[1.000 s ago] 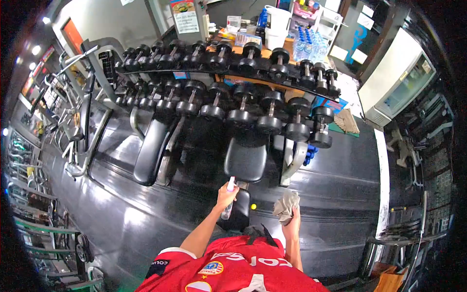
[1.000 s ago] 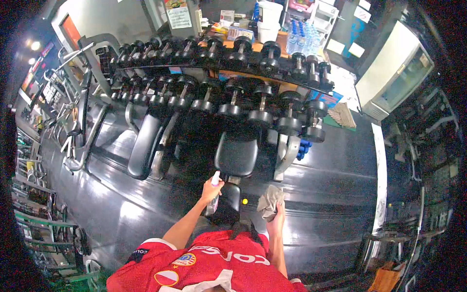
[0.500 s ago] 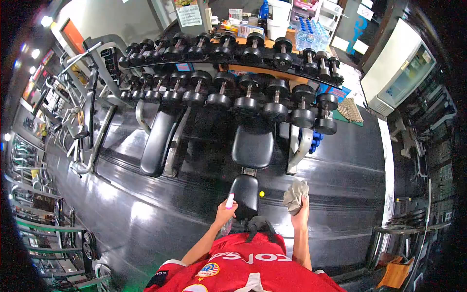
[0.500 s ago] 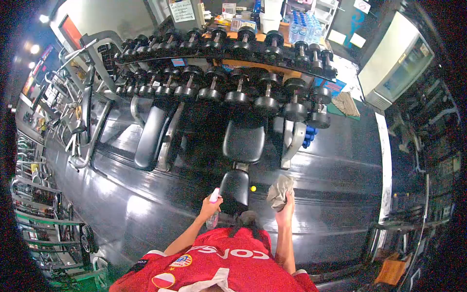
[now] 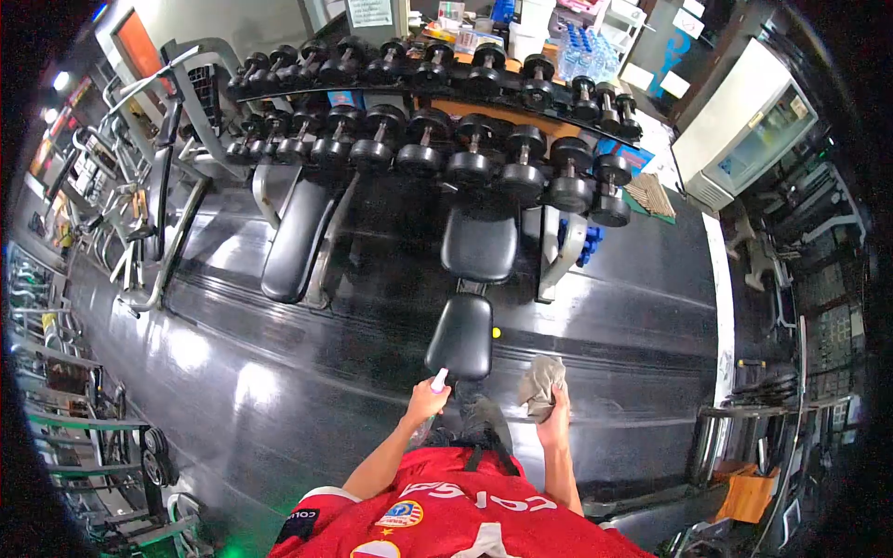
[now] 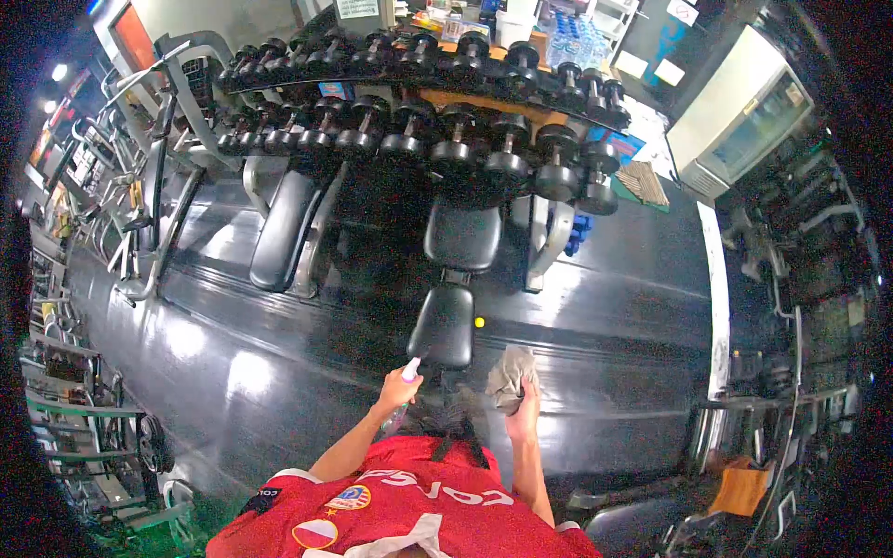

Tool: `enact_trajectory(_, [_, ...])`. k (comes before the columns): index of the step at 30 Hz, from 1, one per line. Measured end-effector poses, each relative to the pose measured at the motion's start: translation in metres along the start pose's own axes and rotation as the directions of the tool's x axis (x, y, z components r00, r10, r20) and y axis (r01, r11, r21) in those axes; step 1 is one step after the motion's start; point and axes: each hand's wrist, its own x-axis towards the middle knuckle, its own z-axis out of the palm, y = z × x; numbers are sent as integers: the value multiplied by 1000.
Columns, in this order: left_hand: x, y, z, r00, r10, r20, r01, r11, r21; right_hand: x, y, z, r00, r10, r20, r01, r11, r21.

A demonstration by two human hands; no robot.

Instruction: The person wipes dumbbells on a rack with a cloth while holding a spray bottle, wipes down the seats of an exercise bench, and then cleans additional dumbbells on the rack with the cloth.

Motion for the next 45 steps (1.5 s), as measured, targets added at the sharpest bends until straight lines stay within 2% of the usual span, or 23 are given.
enact_trajectory(2, [-9, -1, 3, 1000, 1, 13, -1, 1000, -10, -17, 1, -6, 999, -50, -17, 49, 999, -15])
enact_trajectory(9, [-28, -13, 4, 998, 59, -34, -60, 998, -33, -52, 8, -19, 997, -52, -64, 53, 999, 6])
enact_trajectory(14, [-35, -15, -1, 999, 40, -15, -40, 998, -43, -56, 14, -19, 998, -63, -30, 63, 998, -8])
enact_trajectory(21, [-39, -8, -7, 998, 66, -5, -66, 984, -164, -50, 20, -10, 998, -55, 38, 56, 998, -31])
enact_trajectory(24, [-34, -8, -9, 996, 92, -2, -90, 977, -196, -40, 22, -9, 998, -67, 5, 67, 997, -33])
enact_trajectory(29, [-31, 16, -19, 991, 134, -19, -135, 962, -236, -29, 15, -1, 997, -51, 65, 48, 998, 47])
enact_trajectory(32, [-26, 37, -22, 984, 178, -9, -177, 968, -177, -15, 17, -2, 997, -74, 38, 72, 995, 66])
enact_trajectory(34, [-18, 51, -21, 974, 227, -24, -227, 950, -216, -7, 18, 1, 996, -84, 14, 83, 995, 47])
enact_trajectory(36, [-5, 59, -19, 974, 224, -32, -226, 948, -225, 3, 18, 9, 996, -89, -6, 89, 996, 26])
enact_trajectory(38, [11, 72, -16, 975, 219, -41, -223, 947, -233, 15, 13, 19, 1000, 12, 9, -13, 997, 76])
enact_trajectory(42, [45, 102, -5, 978, 195, -78, -209, 943, -259, 61, 4, 30, 999, -2, 32, 0, 996, 87])
enact_trajectory(45, [74, 115, 6, 985, 162, -66, -174, 939, -296, 99, -7, 23, 998, 65, 22, -68, 985, 160])
